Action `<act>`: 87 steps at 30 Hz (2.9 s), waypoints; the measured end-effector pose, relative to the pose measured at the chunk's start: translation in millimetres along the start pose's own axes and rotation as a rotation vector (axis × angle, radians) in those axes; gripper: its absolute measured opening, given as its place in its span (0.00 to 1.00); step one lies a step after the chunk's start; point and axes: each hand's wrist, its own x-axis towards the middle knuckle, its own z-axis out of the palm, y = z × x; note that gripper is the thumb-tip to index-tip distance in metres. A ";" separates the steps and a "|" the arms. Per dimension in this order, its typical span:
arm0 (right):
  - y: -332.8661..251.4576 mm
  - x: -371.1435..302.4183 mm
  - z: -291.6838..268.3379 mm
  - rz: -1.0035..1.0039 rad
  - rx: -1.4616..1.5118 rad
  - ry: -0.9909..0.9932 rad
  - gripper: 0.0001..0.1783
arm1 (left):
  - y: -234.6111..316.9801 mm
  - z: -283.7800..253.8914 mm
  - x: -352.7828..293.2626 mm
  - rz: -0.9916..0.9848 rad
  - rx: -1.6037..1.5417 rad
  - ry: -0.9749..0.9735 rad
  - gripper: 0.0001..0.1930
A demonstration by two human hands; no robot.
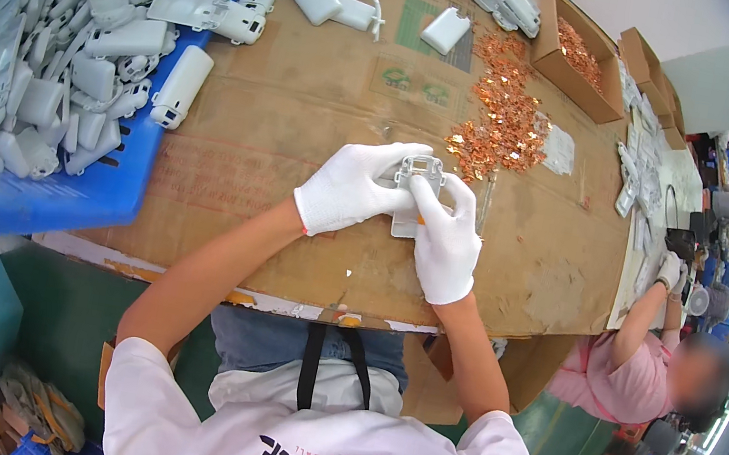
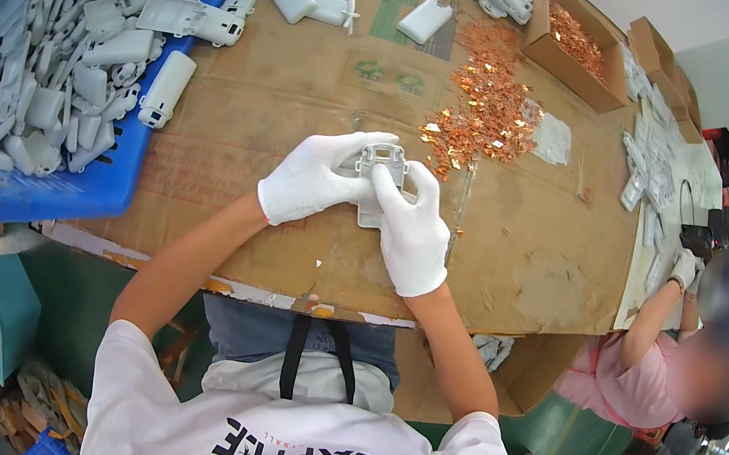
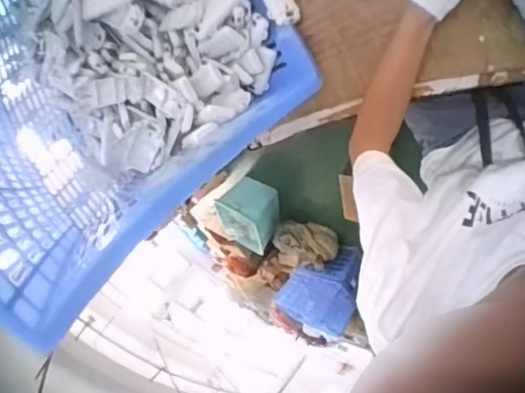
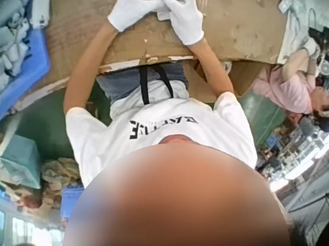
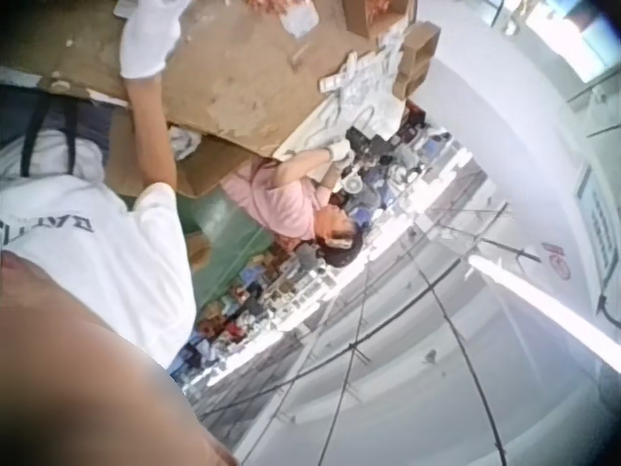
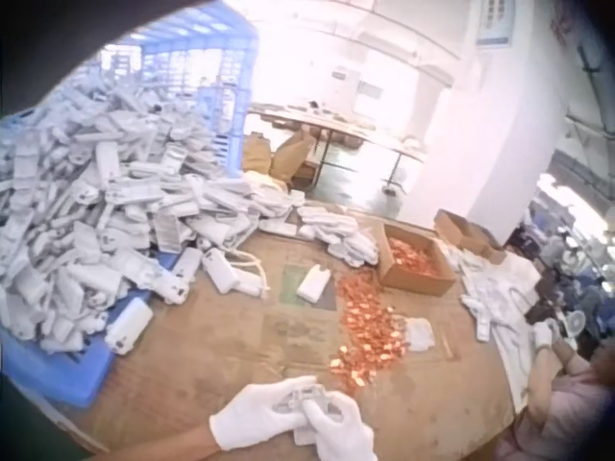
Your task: The person picks up a white plastic housing and a copper contact, fits the contact into the housing by hand, and places the assembled unit into a cardboard box. This process is repeated with additional housings and contacts throughout the video.
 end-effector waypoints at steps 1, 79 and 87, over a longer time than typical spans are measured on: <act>1.1 0.2 1.9 -0.046 -0.048 0.018 0.29 | 0.6 -0.2 0.6 0.003 -0.003 -0.006 0.30; 199.0 136.6 -47.7 0.204 -0.187 0.038 0.04 | -7.6 2.5 200.0 0.154 1.630 0.614 0.24; 187.5 153.9 -53.3 0.263 -0.377 -0.093 0.06 | 6.9 -23.0 200.7 0.018 0.264 0.505 0.28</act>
